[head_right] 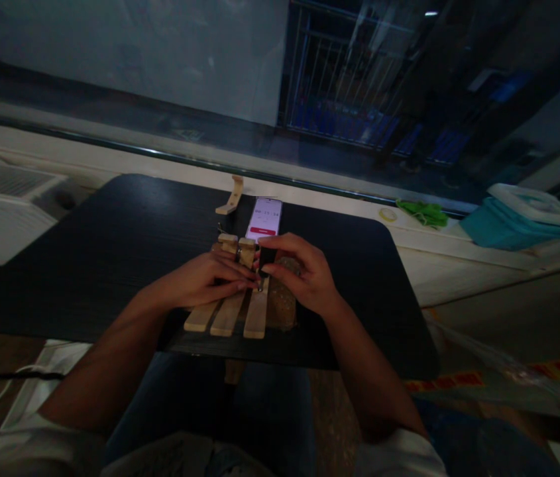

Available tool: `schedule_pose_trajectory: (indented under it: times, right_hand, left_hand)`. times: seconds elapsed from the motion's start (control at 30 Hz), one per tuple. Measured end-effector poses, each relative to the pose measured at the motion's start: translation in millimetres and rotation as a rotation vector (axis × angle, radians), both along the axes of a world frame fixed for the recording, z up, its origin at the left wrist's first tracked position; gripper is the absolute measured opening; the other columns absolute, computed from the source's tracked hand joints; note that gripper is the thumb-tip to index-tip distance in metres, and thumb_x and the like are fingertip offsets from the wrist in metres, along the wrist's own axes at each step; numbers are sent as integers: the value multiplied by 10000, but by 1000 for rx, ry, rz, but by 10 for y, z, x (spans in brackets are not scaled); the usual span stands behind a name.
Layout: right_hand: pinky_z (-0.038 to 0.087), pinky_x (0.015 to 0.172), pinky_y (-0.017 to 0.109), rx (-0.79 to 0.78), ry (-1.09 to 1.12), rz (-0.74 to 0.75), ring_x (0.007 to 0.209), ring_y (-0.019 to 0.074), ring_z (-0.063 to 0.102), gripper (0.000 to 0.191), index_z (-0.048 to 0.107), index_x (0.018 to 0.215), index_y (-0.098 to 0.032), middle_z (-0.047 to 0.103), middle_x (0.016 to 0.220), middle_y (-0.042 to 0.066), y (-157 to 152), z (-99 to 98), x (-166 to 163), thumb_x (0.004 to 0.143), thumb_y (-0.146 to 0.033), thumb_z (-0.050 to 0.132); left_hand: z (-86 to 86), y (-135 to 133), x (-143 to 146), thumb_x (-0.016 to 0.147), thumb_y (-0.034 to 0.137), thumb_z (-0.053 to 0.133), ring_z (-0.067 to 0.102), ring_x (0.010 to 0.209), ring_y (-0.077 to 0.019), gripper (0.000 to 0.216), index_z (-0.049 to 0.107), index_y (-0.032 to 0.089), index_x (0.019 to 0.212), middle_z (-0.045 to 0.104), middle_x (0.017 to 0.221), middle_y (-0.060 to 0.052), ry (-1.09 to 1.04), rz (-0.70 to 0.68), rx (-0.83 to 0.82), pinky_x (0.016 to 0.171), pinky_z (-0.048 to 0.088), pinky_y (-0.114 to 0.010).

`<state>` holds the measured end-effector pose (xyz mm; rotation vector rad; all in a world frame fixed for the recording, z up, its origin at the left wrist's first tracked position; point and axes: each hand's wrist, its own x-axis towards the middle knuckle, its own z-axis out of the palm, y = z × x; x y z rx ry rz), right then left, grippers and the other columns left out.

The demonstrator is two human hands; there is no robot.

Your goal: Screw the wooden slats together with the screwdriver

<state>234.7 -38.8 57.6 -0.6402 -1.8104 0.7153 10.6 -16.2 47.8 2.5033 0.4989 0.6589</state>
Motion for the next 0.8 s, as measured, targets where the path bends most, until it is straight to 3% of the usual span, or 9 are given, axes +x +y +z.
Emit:
schedule_pose_trajectory:
  times: [0.4, 0.8]
  right_hand:
    - [551, 612, 358, 59, -22, -45, 762, 178, 637, 345, 590, 1092, -352, 639, 906, 1, 32, 3, -33, 776, -302, 719]
    - [545, 620, 350, 108, -36, -47, 762, 165, 625, 364, 568, 1114, -348, 644, 950, 0, 50, -10, -52, 782, -294, 708]
  left_hand:
    - [23, -10, 5, 923, 173, 532, 710, 931, -186, 215, 734, 185, 994, 751, 1023, -63, -13, -11, -14, 824, 535, -300]
    - [22, -11, 3, 925, 179, 528, 702, 941, -189, 226, 731, 187, 1025, 750, 1028, -60, 0, -3, -17, 829, 528, -306]
